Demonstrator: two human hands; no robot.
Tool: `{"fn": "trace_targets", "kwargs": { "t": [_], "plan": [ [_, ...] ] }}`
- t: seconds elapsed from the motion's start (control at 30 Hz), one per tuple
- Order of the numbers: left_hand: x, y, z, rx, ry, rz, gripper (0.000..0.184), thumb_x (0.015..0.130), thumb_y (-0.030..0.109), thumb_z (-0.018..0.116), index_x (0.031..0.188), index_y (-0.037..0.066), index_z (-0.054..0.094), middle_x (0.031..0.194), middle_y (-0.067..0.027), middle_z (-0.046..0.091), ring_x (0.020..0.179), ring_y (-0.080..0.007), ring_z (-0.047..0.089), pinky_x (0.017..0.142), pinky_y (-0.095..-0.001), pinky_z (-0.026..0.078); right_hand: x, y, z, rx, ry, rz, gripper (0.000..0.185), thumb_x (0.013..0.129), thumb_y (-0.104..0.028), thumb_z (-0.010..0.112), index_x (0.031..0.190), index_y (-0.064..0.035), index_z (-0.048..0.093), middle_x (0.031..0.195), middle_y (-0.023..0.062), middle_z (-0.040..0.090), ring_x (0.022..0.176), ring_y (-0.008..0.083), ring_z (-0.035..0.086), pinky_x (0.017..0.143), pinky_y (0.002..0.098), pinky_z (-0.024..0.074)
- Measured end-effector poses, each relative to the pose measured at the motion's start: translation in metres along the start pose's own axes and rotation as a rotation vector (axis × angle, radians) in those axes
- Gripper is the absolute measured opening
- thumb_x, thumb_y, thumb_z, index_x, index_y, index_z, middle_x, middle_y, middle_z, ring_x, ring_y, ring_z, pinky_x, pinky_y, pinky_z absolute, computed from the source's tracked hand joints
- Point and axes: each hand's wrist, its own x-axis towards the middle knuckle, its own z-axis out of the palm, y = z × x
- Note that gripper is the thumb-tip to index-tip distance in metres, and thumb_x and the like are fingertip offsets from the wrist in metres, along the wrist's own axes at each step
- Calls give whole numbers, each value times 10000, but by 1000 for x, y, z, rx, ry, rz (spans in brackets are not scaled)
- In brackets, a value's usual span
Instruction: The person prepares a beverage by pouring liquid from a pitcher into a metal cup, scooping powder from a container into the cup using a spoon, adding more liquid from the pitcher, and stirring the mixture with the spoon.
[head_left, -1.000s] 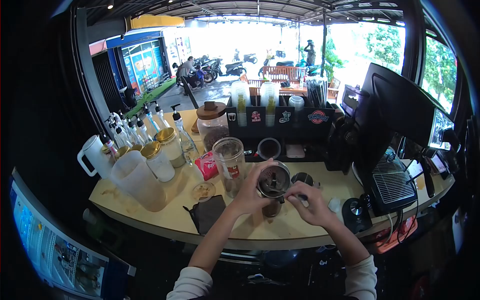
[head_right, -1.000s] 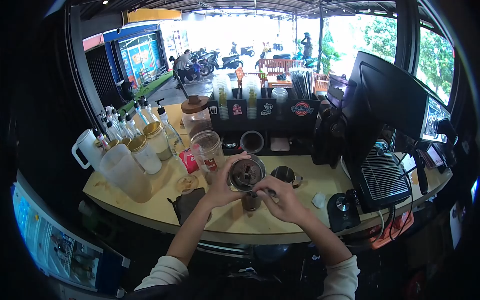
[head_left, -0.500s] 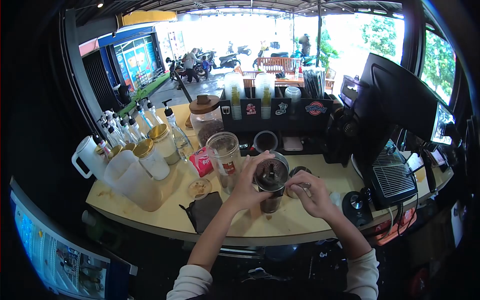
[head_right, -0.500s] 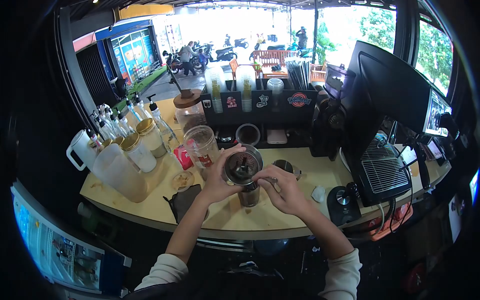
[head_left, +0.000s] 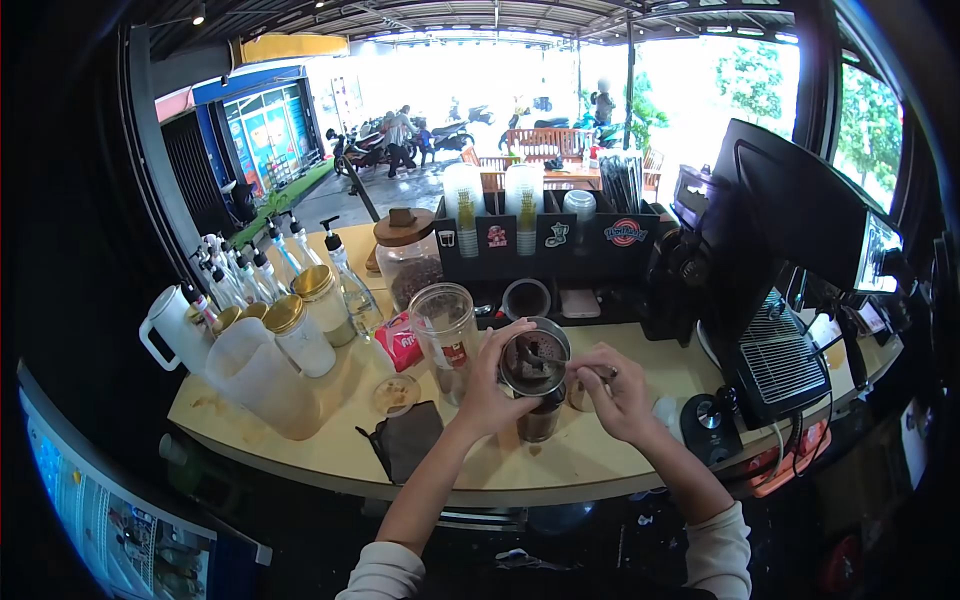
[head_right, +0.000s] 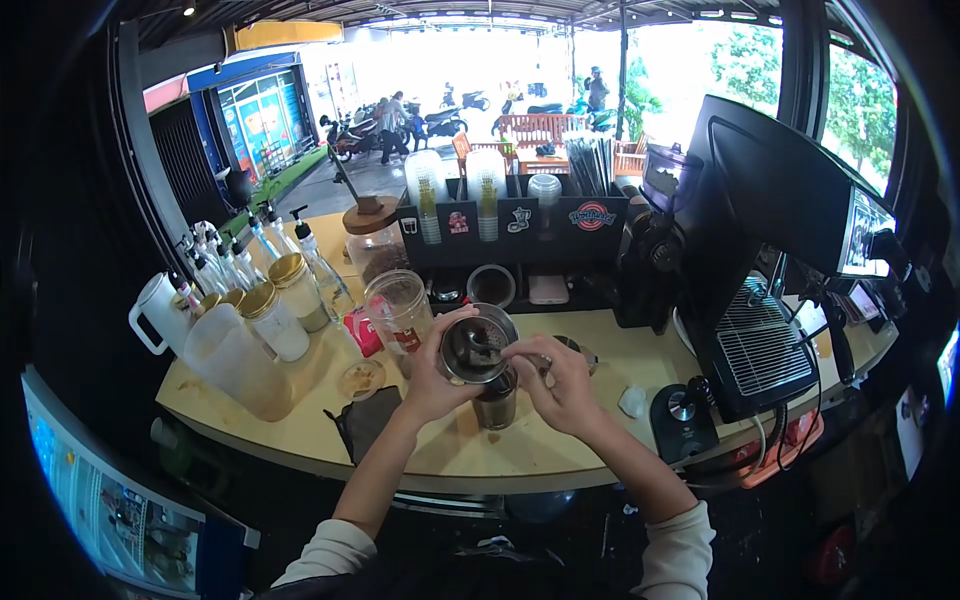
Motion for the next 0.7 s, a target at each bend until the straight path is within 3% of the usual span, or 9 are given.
{"fn": "trace_targets", "kwargs": {
  "t": [0.33, 0.7],
  "plan": [
    [-3, -3, 17, -5, 150, -32, 847, 577, 157, 849, 1313, 119, 431, 1317, -81, 535, 1294, -285, 458, 1156, -532, 147, -1, 8, 19, 181, 145, 170, 120, 940, -67, 550, 991, 9, 628, 775, 39, 643, 690, 54, 563, 603, 214, 454],
    [-2, 2, 13, 45, 137, 8, 815, 611, 139, 827, 1313, 118, 414, 1318, -79, 532, 1332, -300, 416, 1160, -548, 106, -1, 8, 12, 270, 62, 256, 167, 966, -126, 535, 1017, 8, 620, 783, 31, 638, 707, 46, 550, 636, 209, 454]
  ]
}}
